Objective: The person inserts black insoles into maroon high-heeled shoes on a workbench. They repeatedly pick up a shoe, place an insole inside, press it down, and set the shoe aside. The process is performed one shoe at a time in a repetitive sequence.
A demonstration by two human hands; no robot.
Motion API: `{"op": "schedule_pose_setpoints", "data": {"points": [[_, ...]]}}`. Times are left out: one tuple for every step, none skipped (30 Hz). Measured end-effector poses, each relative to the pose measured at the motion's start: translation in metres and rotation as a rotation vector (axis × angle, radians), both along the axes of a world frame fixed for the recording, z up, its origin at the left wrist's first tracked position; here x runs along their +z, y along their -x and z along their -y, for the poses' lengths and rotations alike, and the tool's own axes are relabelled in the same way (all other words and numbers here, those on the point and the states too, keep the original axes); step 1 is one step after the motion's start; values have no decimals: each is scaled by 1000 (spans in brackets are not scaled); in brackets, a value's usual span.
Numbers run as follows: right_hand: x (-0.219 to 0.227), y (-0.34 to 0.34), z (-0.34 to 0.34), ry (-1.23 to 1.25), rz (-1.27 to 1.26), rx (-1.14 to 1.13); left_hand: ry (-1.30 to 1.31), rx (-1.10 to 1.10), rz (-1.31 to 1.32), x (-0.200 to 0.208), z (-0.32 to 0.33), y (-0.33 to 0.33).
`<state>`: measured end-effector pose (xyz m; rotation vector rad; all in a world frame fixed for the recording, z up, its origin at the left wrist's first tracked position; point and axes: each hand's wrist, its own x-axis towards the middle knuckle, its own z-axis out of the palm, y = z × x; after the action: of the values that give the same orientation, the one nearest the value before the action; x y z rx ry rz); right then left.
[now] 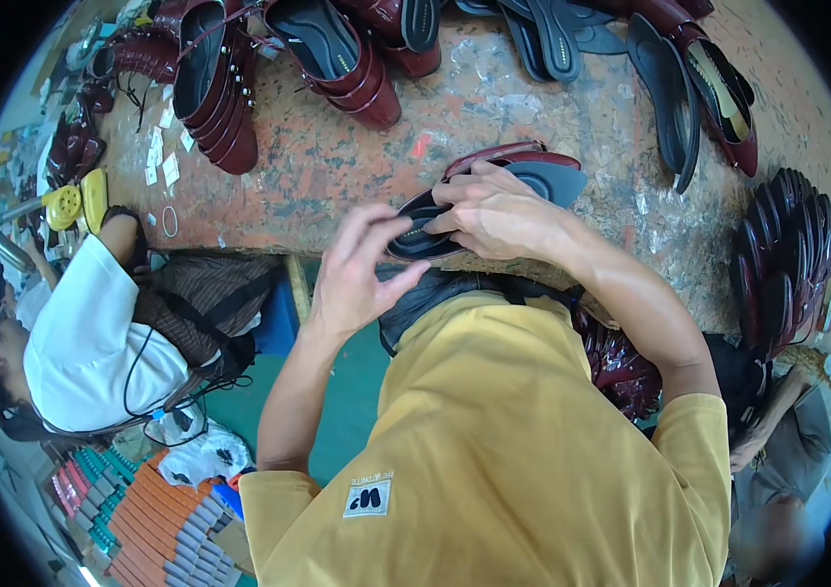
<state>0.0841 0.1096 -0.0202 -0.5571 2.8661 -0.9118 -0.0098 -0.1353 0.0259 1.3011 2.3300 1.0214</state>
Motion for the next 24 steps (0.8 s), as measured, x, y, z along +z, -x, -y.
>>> {"op": "schedule_pose_setpoints", "data": {"points": [[2, 1, 0, -35, 11, 18, 88, -93, -144, 1, -2, 1], [6, 2, -1, -70, 22, 37, 176, -185, -287, 5, -4, 2], [15, 3, -1, -107, 35, 59, 263, -273, -428, 8, -7, 1], [21, 0, -3, -133, -22, -38, 389, -251, -425, -2, -8, -3], [29, -10, -6, -158, -80, -133, 362, -239, -400, -10, -3, -6], [39, -18, -15, -185, -143, -240, 330, -237, -381, -18, -1, -4], [55, -22, -30, -146, -271, -414, 301, -223, -363, -25, 3, -3], [54, -41, -55, 272, 114, -746, 261, -224, -343, -28, 7, -2], [54, -54, -72, 689, 516, -1062, 229, -230, -344, -31, 7, 0], [52, -57, -65, 780, 580, -1072, 199, -244, -347, -33, 6, 2], [49, -58, -52, 872, 644, -1080, 170, -258, -349, -35, 6, 4], [50, -57, -37, 965, 705, -1086, 176, -262, -343, -36, 5, 5], [52, -49, -12, 711, 544, -1011, 188, -269, -337, -38, 5, 6], [44, -49, -3, 412, 436, -897, 206, -270, -329, -38, 6, 5], [36, -50, 7, 45, 308, -809, 230, -278, -331, -37, 7, 4], [30, -49, 16, -279, 158, -757, 255, -288, -344, -35, 4, 4], [30, -47, 19, -306, 177, -732, 279, -298, -356, -31, 1, 5], [27, -47, 19, -324, 167, -723, 285, -307, -393, -25, -6, 3], [21, -47, 20, -343, 159, -714, 289, -316, -428, -16, -18, -1], [19, -47, 19, -362, 150, -705, 294, -326, -463, -11, -29, -6], [23, -45, 21, -358, 154, -715, 303, -330, -457, -16, -41, -13], [30, -43, 23, -353, 156, -730, 311, -337, -455, -25, -55, -18], [36, -43, 25, -349, 158, -745, 318, -345, -453, -31, -61, -20], [37, -45, 26, -325, 12, -716, 337, -358, -408, -31, -62, -19]]}}
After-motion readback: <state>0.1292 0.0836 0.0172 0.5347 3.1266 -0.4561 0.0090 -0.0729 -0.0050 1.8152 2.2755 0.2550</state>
